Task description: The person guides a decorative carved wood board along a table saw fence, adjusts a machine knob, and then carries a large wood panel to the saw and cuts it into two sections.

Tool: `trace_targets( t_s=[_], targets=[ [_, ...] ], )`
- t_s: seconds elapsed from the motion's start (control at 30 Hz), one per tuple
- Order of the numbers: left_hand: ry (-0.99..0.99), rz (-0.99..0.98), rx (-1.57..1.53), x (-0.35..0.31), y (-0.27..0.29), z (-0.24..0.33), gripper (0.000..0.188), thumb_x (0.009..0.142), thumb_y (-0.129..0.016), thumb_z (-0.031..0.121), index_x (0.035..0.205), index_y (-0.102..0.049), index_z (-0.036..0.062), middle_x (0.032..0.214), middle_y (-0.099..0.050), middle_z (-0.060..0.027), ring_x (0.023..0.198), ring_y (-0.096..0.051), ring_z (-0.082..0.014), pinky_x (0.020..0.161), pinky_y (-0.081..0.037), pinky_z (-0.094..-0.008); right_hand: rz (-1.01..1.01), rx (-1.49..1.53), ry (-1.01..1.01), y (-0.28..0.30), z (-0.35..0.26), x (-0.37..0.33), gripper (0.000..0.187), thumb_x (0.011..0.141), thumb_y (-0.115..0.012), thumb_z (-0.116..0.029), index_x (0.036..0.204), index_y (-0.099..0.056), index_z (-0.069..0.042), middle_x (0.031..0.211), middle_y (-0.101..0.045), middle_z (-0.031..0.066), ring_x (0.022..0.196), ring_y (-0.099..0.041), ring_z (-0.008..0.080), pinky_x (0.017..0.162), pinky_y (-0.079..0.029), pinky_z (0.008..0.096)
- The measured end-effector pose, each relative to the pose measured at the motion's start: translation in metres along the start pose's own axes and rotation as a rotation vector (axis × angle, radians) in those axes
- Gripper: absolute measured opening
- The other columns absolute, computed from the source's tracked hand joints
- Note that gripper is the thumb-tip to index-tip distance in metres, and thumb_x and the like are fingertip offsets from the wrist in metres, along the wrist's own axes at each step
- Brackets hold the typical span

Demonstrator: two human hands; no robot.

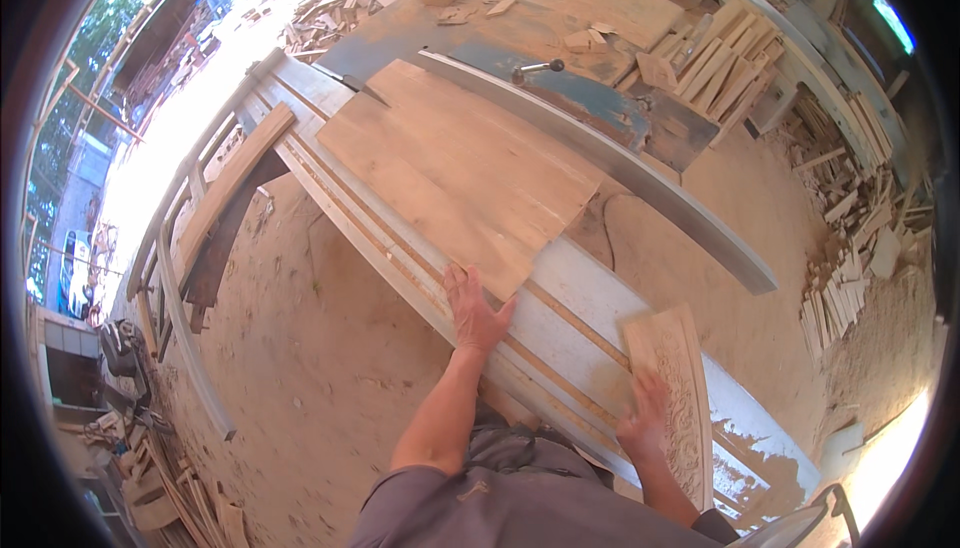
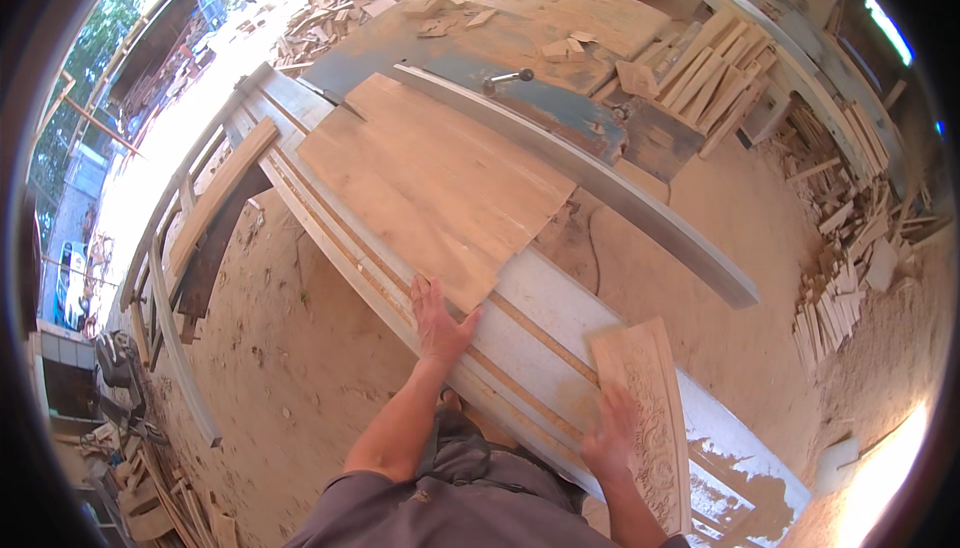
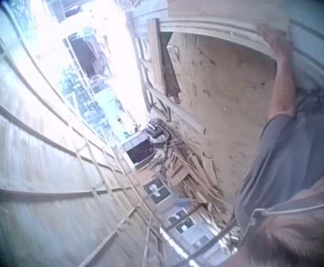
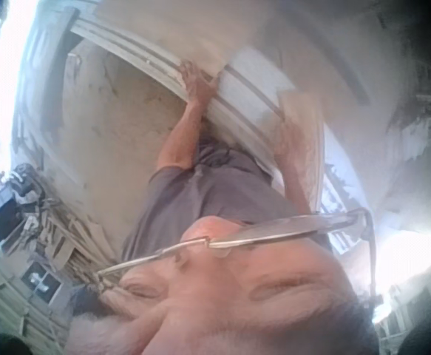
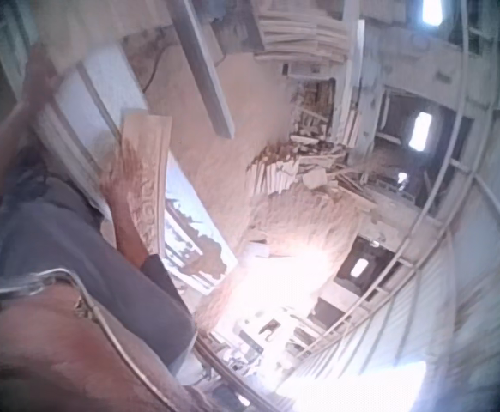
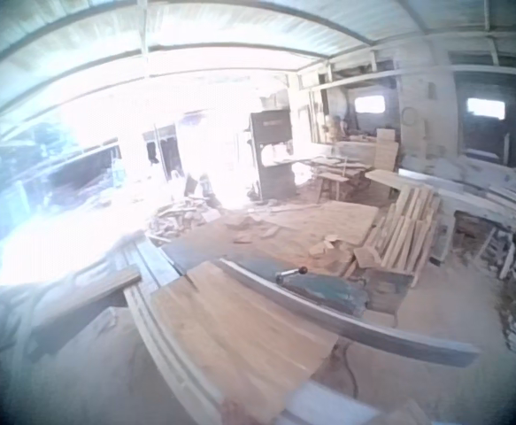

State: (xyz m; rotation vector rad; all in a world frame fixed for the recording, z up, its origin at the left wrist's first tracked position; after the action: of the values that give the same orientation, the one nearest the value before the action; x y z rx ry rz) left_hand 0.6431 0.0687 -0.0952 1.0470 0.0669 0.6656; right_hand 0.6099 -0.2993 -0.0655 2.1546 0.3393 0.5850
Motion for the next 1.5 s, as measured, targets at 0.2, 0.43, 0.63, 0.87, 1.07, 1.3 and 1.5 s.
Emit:
trace_targets(
  t_s=[0.2,0.43,0.63,0.87,1.07,1.3,1.5],
  targets=[
    [0.0,0.034,0.018,0.012,0.007,-0.029,0.097,0.074,-0.083,0.034,0.144,-0.035,-0.0115,0.153,-0.028,-0.0373,0.147,-0.019,-0.0515,0.121,-0.02,-0.055,0.006,0.378,0.405,-0.124,-0.128,0.186,0.04,0.079,-0.061,0.001,0.119,-0.065,0.003,0.127,-0.063,0.0195,0.128,-0.053,0.0387,0.11,-0.041,0.049],
    [-0.012,0.015,0.003,0.05,0.013,-0.039,0.097,0.072,-0.084,0.031,0.144,-0.035,-0.0134,0.15,-0.033,-0.0379,0.146,-0.023,-0.052,0.121,-0.022,-0.0544,-0.015,0.35,0.467,-0.21,-0.171,0.3,0.04,0.079,-0.066,-0.009,0.117,-0.067,0.002,0.124,-0.066,0.0187,0.124,-0.056,0.0357,0.109,-0.042,0.0471],
    [-0.024,0.03,-0.045,0.081,0.032,-0.071,0.096,0.071,-0.085,0.029,0.142,-0.037,-0.0123,0.147,-0.036,-0.0376,0.146,-0.023,-0.0523,0.12,-0.024,-0.0558,0.017,0.358,0.417,-0.235,-0.208,0.331,0.038,0.076,-0.074,-0.015,0.112,-0.071,-0.002,0.119,-0.069,0.0171,0.121,-0.06,0.0352,0.108,-0.045,0.0453],
    [-0.015,0.03,-0.098,0.126,0.055,-0.115,0.096,0.071,-0.087,0.03,0.143,-0.037,-0.0098,0.147,-0.037,-0.0347,0.146,-0.022,-0.0533,0.119,-0.022,-0.0569,-0.012,0.308,0.368,-0.271,-0.25,0.37,0.035,0.073,-0.075,-0.017,0.105,-0.073,-0.003,0.117,-0.071,0.0149,0.12,-0.061,0.0319,0.107,-0.046,0.0437],
    [-0.004,0.037,-0.126,0.163,0.065,-0.147,0.095,0.073,-0.086,0.031,0.145,-0.037,-0.0062,0.148,-0.037,-0.0334,0.146,-0.021,-0.0516,0.12,-0.022,-0.0565,0.017,0.24,0.386,-0.3,-0.274,0.402,0.037,0.073,-0.079,-0.017,0.108,-0.073,-0.007,0.117,-0.071,0.0145,0.119,-0.062,0.0336,0.102,-0.05,0.0417],
    [0.024,0.002,-0.11,0.21,0.08,-0.184,0.097,0.073,-0.087,0.034,0.146,-0.036,-0.006,0.148,-0.037,-0.0343,0.147,-0.022,-0.0507,0.12,-0.023,-0.0559,0.002,0.274,0.355,-0.337,-0.306,0.445,0.034,0.072,-0.079,-0.02,0.101,-0.074,-0.003,0.114,-0.072,0.0128,0.117,-0.064,0.0303,0.1,-0.051,0.0388],
    [0.029,-0.016,-0.12,0.247,0.091,-0.219,0.096,0.072,-0.087,0.034,0.146,-0.037,-0.0021,0.149,-0.034,-0.0361,0.146,-0.022,-0.0517,0.12,-0.023,-0.0561,-0.017,0.284,0.327,-0.365,-0.333,0.477,0.033,0.071,-0.079,-0.021,0.099,-0.075,-0.004,0.112,-0.073,0.0121,0.116,-0.064,0.0304,0.098,-0.052,0.0388]
  ],
)
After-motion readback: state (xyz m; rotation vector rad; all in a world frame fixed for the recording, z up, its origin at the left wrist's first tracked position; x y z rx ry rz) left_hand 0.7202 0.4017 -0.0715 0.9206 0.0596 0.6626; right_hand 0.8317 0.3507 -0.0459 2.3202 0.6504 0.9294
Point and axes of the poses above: each hand's wrist, its own x-axis towards the middle knuckle, its own y-axis out of the back of the hand, z = x × y, the point moved 8 cm from there along x, towards the middle knuckle
